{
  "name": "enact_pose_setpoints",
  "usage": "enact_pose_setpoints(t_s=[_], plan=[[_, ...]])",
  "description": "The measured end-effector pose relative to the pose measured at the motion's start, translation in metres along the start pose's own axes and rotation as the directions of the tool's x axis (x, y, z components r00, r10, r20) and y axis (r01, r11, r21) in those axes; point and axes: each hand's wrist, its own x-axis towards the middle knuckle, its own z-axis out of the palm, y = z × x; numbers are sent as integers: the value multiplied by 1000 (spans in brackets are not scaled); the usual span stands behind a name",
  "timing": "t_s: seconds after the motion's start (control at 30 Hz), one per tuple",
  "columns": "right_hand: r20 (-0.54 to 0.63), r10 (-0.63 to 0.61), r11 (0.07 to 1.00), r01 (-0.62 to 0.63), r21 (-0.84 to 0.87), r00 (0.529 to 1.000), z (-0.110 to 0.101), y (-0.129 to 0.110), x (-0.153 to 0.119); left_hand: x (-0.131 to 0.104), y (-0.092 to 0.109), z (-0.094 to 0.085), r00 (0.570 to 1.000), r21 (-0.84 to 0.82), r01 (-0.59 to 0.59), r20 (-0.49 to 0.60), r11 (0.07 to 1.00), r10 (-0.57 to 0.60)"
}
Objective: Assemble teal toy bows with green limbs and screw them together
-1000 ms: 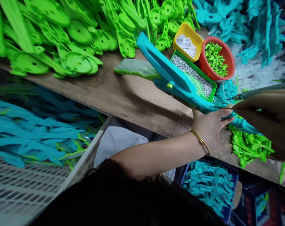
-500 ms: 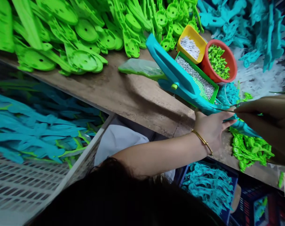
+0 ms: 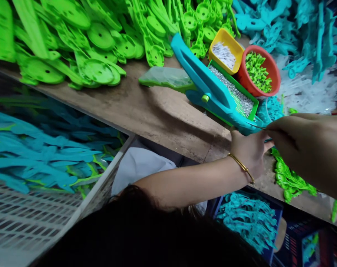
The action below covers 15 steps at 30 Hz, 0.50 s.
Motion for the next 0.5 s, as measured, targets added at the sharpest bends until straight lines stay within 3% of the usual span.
enact_pose_setpoints(t_s=[0.13,0.3,0.5], plan=[[220,64,997,-70,19,973,-9,-1,10,6,-1,-1,999,12,37,-9,999,-37],[234,151,988,-155,2,960,-10,5,20,10,-2,-2,999,4,53,-15,999,-53],[316,364,918,-395,40,876,-14,5,28,3,4,10,988,44,63,-144,997,-56]])
